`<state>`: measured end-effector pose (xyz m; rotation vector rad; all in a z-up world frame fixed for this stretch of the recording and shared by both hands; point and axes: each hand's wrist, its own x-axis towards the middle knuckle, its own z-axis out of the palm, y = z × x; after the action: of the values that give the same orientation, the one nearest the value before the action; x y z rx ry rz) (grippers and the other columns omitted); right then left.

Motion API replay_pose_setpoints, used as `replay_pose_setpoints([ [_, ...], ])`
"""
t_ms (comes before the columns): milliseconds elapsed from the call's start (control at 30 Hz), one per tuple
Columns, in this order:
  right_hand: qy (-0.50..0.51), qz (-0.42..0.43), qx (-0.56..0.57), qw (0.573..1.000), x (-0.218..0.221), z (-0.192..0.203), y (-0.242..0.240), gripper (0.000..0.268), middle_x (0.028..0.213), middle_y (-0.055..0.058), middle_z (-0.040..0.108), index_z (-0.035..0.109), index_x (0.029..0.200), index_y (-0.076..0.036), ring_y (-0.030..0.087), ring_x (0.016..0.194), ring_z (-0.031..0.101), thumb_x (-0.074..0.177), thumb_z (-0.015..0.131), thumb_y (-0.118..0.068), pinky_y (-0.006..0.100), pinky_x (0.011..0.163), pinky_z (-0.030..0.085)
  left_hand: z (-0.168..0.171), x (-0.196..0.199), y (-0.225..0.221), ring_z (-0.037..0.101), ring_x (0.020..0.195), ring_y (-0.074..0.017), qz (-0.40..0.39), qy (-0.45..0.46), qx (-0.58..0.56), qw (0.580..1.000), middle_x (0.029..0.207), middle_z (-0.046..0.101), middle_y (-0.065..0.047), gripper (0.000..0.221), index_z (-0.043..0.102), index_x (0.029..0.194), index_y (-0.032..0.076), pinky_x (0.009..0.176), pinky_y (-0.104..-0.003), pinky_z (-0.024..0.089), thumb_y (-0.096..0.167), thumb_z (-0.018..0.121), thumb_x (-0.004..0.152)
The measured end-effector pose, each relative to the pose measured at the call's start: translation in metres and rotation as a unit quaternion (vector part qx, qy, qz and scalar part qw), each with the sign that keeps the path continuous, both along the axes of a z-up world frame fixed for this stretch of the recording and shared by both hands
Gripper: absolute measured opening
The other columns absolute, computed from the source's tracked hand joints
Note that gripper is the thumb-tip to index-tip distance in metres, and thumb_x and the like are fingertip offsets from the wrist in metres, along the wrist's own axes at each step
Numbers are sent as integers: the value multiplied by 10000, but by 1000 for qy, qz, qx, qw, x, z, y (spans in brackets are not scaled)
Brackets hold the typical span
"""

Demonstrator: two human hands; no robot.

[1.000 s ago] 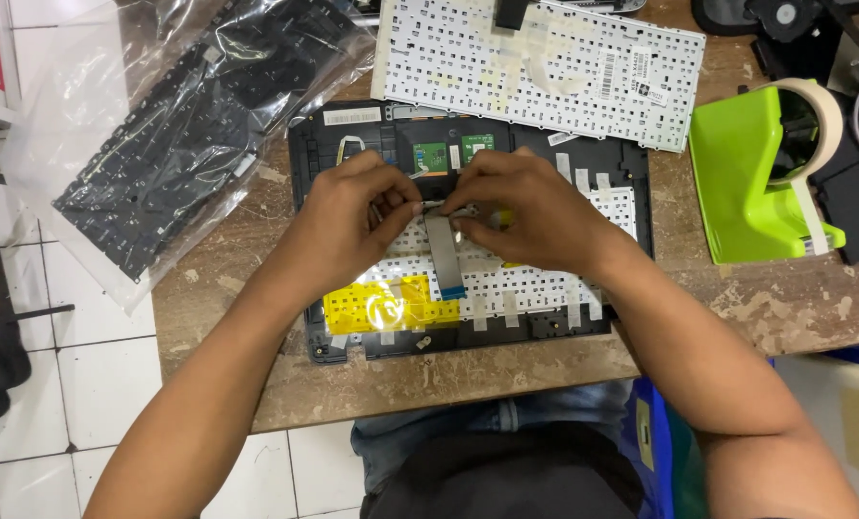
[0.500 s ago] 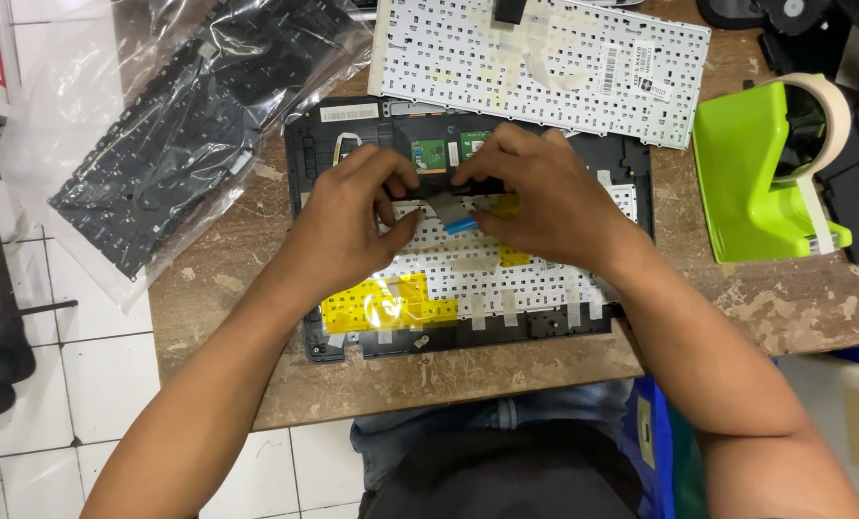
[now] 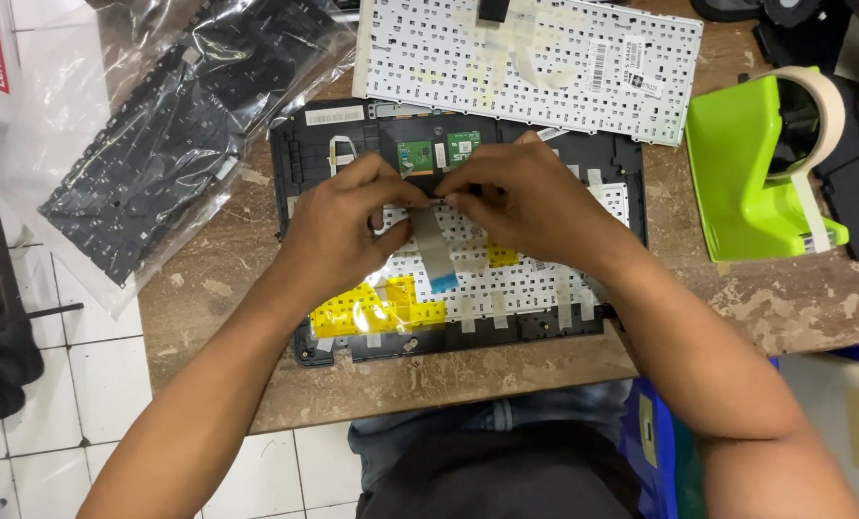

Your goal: Securing internal laptop components and ribbon cables using adhesive tape on a repair bench.

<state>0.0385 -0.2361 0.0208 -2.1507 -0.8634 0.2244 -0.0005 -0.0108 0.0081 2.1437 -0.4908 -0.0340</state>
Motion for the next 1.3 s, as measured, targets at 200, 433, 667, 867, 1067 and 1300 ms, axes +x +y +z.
replay_pose_setpoints([
  [200, 39, -15, 52, 998, 2, -2, 2, 124, 759, 113, 719, 777, 935, -49, 245, 606, 659, 837, 736, 16, 344, 661, 471, -5, 1, 4, 650, 628, -245, -8, -8, -14, 1000, 850, 673, -101, 127, 767, 840, 51, 538, -371, 502, -62, 770, 780],
  [433, 49, -36, 53, 997, 3, 1, 5, 124, 733, 120, 717, 780, 923, -26, 206, 578, 652, 817, 756, 33, 279, 584, 497, -4, 0, 4, 671, 620, -244, -1, 4, -8, 1000, 835, 714, -88, 124, 770, 795, 72, 536, -366, 518, -48, 779, 764],
  [667, 50, -33, 68, 996, 3, 1, 6, 156, 732, 166, 715, 764, 940, 14, 226, 579, 647, 797, 737, 70, 296, 531, 523, -8, 0, 3, 664, 616, -248, -2, -11, -7, 1000, 856, 740, -77, 146, 768, 808, 66, 539, -376, 513, -67, 775, 748],
  [867, 18, -55, 53, 997, 3, 1, 3, 182, 724, 126, 707, 762, 919, -17, 213, 579, 638, 761, 761, 75, 288, 559, 520, -7, 0, 2, 661, 637, -242, -10, -31, 16, 999, 876, 753, -66, 176, 771, 870, 77, 552, -360, 513, -66, 769, 767],
  [1067, -1, -71, 58, 996, 8, -6, -7, 188, 749, 83, 688, 759, 920, -55, 210, 632, 628, 780, 765, 71, 317, 668, 506, 3, -4, -2, 673, 705, -288, -18, -48, 46, 998, 930, 759, -113, 249, 763, 1017, 53, 590, -386, 525, -81, 743, 808],
  [1300, 12, -41, -73, 996, 9, 27, -13, 144, 785, 118, 711, 781, 909, -47, 286, 696, 680, 774, 785, 1, 392, 760, 462, 10, -3, -11, 684, 766, -300, -19, -62, 134, 989, 945, 711, -80, 252, 776, 1027, 68, 586, -405, 546, -49, 690, 821],
])
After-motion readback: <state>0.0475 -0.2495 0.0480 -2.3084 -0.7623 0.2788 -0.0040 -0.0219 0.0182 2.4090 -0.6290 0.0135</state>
